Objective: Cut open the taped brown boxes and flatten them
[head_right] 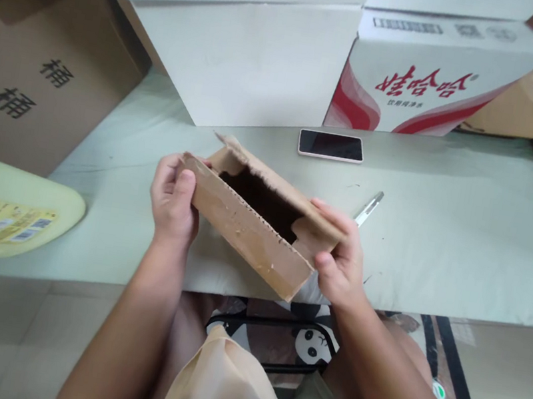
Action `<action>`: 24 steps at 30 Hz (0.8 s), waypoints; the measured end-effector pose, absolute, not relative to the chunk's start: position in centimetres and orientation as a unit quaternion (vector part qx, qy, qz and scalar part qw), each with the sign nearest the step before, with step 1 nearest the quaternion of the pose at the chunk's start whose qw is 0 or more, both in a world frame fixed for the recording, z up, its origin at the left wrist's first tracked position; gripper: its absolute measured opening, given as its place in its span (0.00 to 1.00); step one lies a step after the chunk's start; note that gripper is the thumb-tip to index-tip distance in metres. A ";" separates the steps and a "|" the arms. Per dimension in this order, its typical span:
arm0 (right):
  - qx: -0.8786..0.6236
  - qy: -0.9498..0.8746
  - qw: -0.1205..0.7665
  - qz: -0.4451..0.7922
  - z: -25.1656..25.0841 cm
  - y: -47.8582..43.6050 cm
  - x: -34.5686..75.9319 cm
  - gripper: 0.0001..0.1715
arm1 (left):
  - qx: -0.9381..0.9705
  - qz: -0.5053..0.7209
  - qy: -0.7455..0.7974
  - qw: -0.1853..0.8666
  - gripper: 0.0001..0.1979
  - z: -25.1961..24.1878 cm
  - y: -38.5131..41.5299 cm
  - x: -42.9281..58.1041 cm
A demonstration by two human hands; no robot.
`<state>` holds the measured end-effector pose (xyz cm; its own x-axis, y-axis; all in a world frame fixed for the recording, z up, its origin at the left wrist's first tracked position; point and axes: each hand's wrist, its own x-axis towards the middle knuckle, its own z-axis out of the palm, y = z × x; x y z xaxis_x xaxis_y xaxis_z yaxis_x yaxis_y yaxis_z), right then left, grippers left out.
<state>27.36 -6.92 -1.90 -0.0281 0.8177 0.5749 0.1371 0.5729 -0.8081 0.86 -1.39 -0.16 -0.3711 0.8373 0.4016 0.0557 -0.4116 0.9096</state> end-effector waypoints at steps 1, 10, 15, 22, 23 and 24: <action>-0.357 -0.654 0.603 0.285 -1.9 -7.0 27.4 0.26 | 0.490 0.684 0.463 0.279 0.27 -0.2 -1.3 0.8; -0.374 -0.645 0.587 0.316 -1.7 -7.0 27.8 0.24 | 0.630 0.543 0.476 0.286 0.14 1.4 -1.2 -1.7; -0.407 -0.564 0.613 0.376 -3.2 -5.6 28.3 0.28 | 0.516 0.606 0.523 0.307 0.12 1.5 -0.3 -3.0; -0.411 -0.624 0.459 0.480 -3.9 -5.9 28.4 0.40 | 0.301 0.660 0.558 0.403 0.08 0.8 0.4 -3.1; -0.409 -0.634 0.465 0.463 -3.9 -6.2 28.5 0.41 | 0.299 0.624 0.573 0.440 0.08 0.6 0.3 -2.8; -0.405 -0.640 0.474 0.449 -4.0 -6.4 28.5 0.41 | 0.302 0.574 0.586 0.486 0.10 0.3 0.2 -2.5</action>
<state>28.51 -6.40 -3.98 -0.2227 0.9444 0.2418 0.0929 0.2674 -0.9591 -2.53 0.19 0.34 -0.3453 0.9120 -0.2214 -0.2036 0.1575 0.9663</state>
